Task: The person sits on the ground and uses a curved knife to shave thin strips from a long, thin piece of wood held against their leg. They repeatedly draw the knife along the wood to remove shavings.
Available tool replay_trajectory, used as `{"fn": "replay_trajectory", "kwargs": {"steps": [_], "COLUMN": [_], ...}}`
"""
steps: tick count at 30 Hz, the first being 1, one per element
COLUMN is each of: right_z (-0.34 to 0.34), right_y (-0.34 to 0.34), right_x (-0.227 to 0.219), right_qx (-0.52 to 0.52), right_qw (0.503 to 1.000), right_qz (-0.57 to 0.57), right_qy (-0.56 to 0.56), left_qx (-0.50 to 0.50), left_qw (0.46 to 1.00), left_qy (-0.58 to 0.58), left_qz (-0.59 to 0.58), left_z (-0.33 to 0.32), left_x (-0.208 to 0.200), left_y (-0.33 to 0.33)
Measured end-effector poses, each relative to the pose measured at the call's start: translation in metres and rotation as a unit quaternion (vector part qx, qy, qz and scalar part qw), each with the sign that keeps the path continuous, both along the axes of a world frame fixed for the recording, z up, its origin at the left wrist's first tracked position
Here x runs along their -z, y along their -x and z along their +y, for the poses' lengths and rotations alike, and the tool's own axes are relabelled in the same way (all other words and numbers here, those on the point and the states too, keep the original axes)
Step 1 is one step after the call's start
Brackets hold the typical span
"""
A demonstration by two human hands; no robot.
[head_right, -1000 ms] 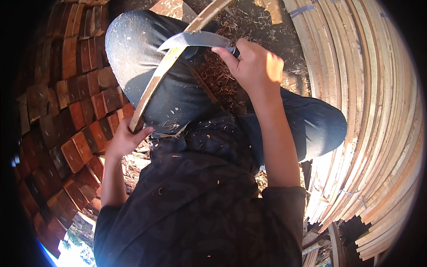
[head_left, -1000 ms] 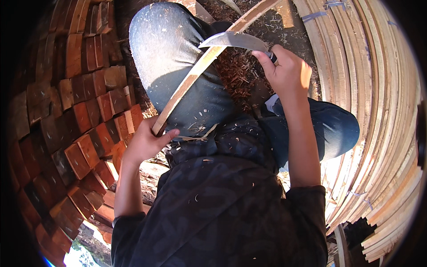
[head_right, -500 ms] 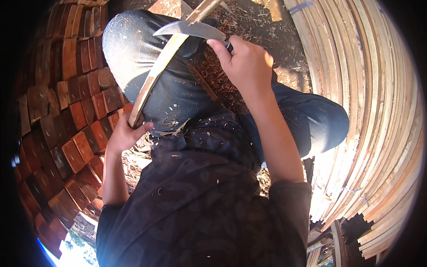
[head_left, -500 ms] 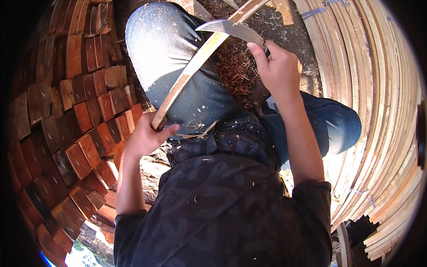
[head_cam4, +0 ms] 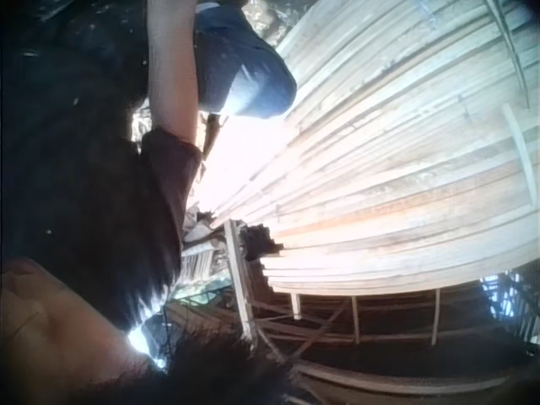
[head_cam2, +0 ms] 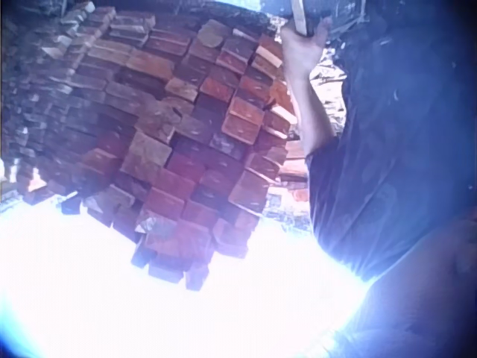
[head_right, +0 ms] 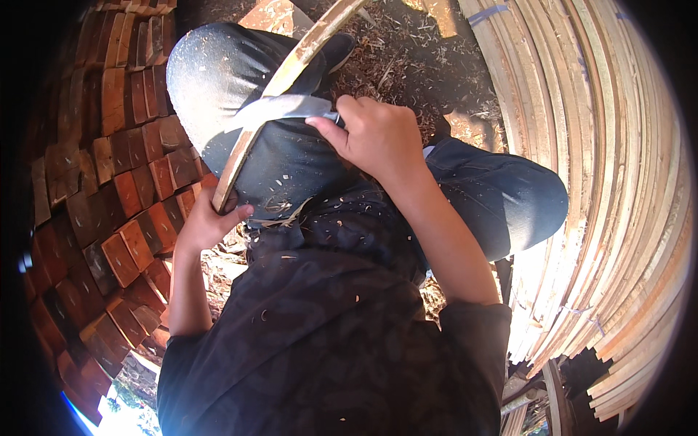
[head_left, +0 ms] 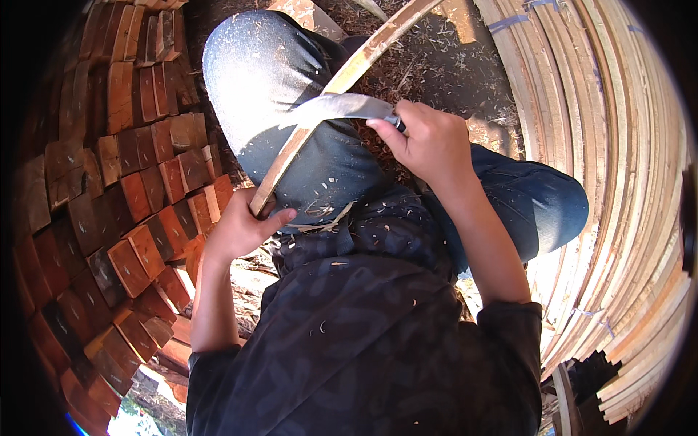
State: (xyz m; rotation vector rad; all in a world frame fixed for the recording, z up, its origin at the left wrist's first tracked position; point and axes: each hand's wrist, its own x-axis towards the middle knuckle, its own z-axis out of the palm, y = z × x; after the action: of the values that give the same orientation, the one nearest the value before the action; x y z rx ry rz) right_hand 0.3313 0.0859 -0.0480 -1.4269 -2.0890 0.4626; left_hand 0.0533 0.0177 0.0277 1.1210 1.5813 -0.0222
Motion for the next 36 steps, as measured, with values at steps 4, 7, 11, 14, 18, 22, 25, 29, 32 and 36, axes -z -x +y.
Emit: {"fn": "replay_trajectory", "kwargs": {"steps": [4,7,11,14,18,22,25,29,32,36], "right_z": [0.026,0.048,0.016,-0.003,-0.024,-0.031,-0.023,0.026,0.032,0.006], "right_y": [-0.013,-0.038,-0.013,-0.007,0.007,0.003,-0.007,-0.040,-0.047,-0.044], "right_x": [0.003,0.008,0.002,-0.001,0.001,-0.009,-0.002,0.006,0.011,0.012], "right_qx": [0.120,0.119,0.094,0.021,-0.009,-0.065,-0.113,0.137,0.194,0.167], "right_qw": [0.992,0.992,0.988,0.987,0.963,0.960,0.973,0.957,0.946,0.965], "right_qz": [0.010,-0.044,0.047,0.086,0.156,0.126,0.063,-0.013,-0.082,-0.040], "right_qy": [0.049,0.024,0.110,0.135,0.220,0.240,0.192,0.254,0.246,0.197], "left_qx": [-0.008,-0.014,-0.011,-0.011,-0.012,-0.005,-0.009,-0.007,0.003,0.006], "left_qw": [1.000,1.000,1.000,1.000,1.000,1.000,1.000,1.000,1.000,1.000], "left_qy": [0.005,0.008,-0.008,0.000,0.005,0.000,-0.003,-0.007,-0.004,0.003], "left_qz": [0.001,-0.010,-0.026,-0.018,-0.013,-0.018,-0.020,-0.022,-0.007,0.000], "left_z": [-0.002,0.003,0.001,0.002,0.002,0.002,0.002,0.003,0.003,0.000], "left_x": [-0.002,-0.002,0.001,-0.002,-0.001,-0.003,-0.001,-0.002,0.000,0.000], "left_y": [-0.001,-0.004,-0.001,-0.005,-0.003,-0.003,-0.003,-0.004,0.001,0.002]}}
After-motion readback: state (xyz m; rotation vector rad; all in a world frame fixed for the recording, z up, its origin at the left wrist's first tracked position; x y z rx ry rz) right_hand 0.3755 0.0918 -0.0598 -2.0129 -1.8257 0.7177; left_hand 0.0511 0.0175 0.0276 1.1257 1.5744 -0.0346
